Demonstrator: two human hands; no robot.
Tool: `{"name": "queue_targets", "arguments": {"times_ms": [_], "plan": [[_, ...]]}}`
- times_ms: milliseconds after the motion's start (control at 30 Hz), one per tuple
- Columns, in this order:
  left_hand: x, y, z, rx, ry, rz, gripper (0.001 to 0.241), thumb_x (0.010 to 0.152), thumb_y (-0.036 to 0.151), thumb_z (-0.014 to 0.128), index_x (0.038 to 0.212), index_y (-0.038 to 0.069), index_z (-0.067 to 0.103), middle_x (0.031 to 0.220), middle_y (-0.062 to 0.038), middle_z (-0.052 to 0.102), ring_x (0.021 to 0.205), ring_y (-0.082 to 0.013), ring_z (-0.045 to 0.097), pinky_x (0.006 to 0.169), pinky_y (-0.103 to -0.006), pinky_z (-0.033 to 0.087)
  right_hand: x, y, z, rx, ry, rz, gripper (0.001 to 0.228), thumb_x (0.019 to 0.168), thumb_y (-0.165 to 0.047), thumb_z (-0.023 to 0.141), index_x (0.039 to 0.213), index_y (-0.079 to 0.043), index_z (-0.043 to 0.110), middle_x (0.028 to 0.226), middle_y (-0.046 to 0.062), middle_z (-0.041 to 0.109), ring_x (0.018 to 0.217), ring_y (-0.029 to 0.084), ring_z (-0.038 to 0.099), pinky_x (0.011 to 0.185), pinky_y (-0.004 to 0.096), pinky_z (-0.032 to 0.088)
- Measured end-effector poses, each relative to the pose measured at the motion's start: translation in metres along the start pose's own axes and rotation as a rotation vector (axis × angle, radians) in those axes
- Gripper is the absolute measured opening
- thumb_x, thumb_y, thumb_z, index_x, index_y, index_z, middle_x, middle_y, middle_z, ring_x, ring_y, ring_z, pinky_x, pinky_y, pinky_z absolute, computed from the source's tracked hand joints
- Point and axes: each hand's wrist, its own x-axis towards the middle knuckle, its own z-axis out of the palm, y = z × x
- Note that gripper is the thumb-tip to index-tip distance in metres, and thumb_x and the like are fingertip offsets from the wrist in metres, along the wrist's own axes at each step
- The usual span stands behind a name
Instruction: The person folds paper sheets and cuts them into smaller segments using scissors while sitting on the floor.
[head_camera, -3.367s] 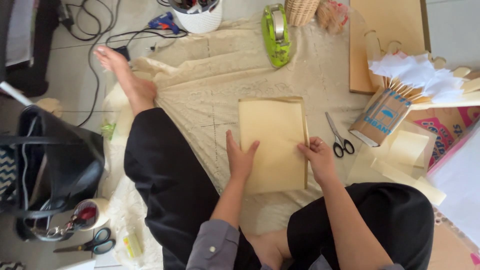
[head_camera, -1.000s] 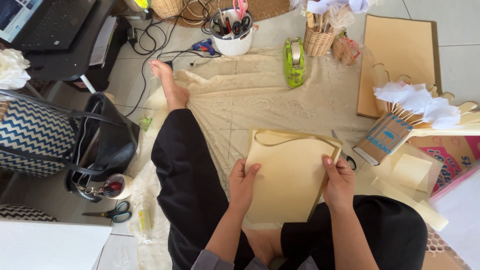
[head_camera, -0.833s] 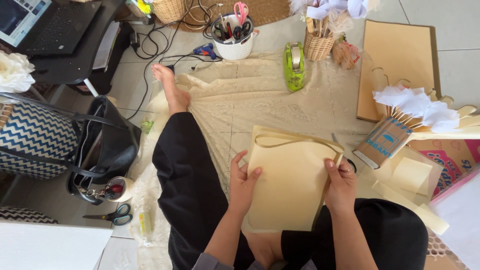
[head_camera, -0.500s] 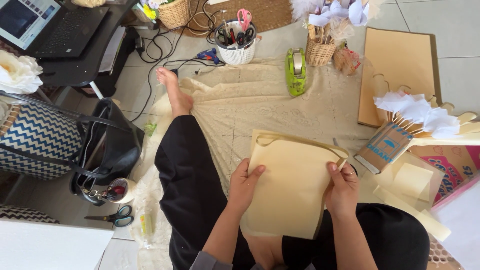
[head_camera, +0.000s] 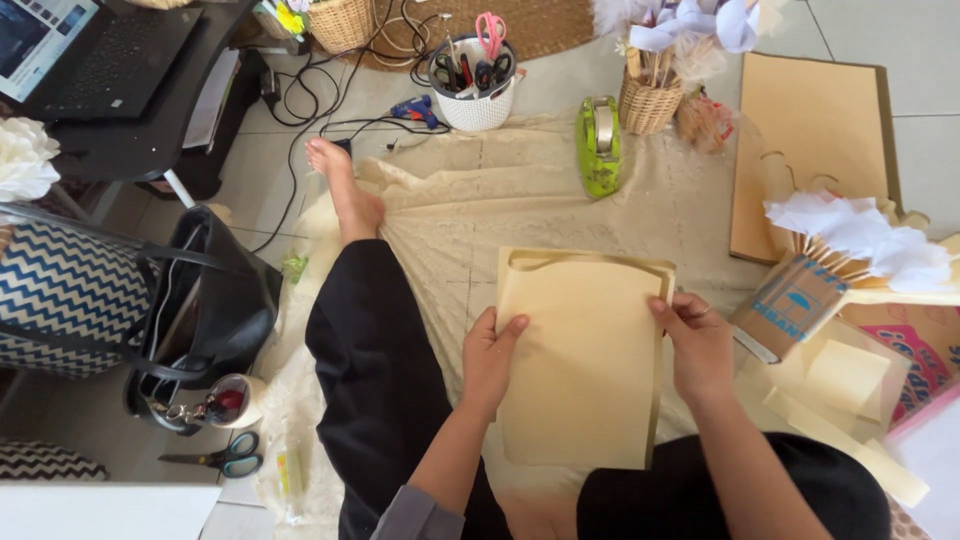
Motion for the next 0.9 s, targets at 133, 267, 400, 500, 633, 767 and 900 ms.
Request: {"name": "queue_targets", "arguments": {"times_ms": [133,267,400,500,633,767,900], "plan": [[0.043,-0.006,0.009,0.011,-0.040,-0.054,0.021,0.097,0.026,0.074,0.107,0.007,0.071,0.077,-0.008,0.074,0.063,-0.0155,0.070,0.055,-0.0268,0.056,0.041,0.035,0.005,0.000,-0.081,0.116,0.014,0.092,-0.011,0.081,0.099,-0.001,0.073,0.078,0.005,0.059,0.069,0.015,0.055,0.060,0.025,0.047],[0.091,-0.070,0.003,0.160,0.021,-0.085,0.038,0.092,0.035,0.078,0.117,0.007,0.071,0.088,-0.012,0.072,0.076,-0.0212,0.070,0.065,-0.0377,0.056,0.060,0.079,0.002,-0.043,-0.039,0.234,0.018,0.092,-0.010,0.080,0.101,0.003,0.072,0.074,0.009,0.055,0.060,0.018,0.050,0.055,0.031,0.045],[0.094,-0.064,0.016,0.279,0.037,-0.223,0.025,0.088,0.033,0.070,0.102,0.013,0.074,0.097,-0.001,0.076,0.086,-0.0119,0.066,0.073,-0.0285,0.052,0.069,0.086,0.011,-0.090,0.031,0.541,0.020,0.090,-0.020,0.080,0.088,-0.006,0.066,0.061,0.003,0.043,0.052,0.015,0.037,0.051,0.032,0.029],[0.098,-0.065,0.023,0.237,0.040,-0.323,0.023,0.088,0.030,0.072,0.101,0.011,0.072,0.098,-0.003,0.077,0.086,-0.0136,0.069,0.072,-0.0278,0.052,0.081,0.112,0.005,0.007,0.092,0.605,0.015,0.091,-0.013,0.078,0.094,-0.004,0.066,0.062,0.003,0.042,0.052,0.016,0.038,0.050,0.033,0.029],[0.117,-0.115,0.021,0.227,0.012,-0.342,0.037,0.083,0.040,0.077,0.108,0.013,0.072,0.102,-0.003,0.080,0.088,-0.0123,0.073,0.075,-0.0253,0.055,0.094,0.130,-0.005,0.080,0.145,0.586,0.012,0.091,-0.007,0.077,0.093,-0.004,0.066,0.067,0.002,0.043,0.053,0.015,0.041,0.050,0.033,0.030],[0.108,-0.099,0.029,0.211,-0.035,-0.417,0.032,0.088,0.034,0.071,0.112,0.012,0.070,0.112,-0.002,0.078,0.099,-0.0128,0.071,0.084,-0.0261,0.054,0.098,0.145,-0.017,0.094,0.175,0.560,0.015,0.088,-0.007,0.078,0.095,-0.009,0.065,0.072,0.001,0.052,0.052,0.014,0.044,0.047,0.030,0.032],[0.100,-0.076,0.032,0.310,-0.130,-0.461,0.051,0.077,0.031,0.079,0.124,0.016,0.068,0.121,-0.001,0.077,0.106,-0.0127,0.072,0.090,-0.0262,0.055,0.104,0.144,-0.025,0.155,0.217,0.537,0.020,0.088,-0.006,0.076,0.097,-0.013,0.060,0.076,0.002,0.054,0.051,0.012,0.043,0.047,0.028,0.030]]}}
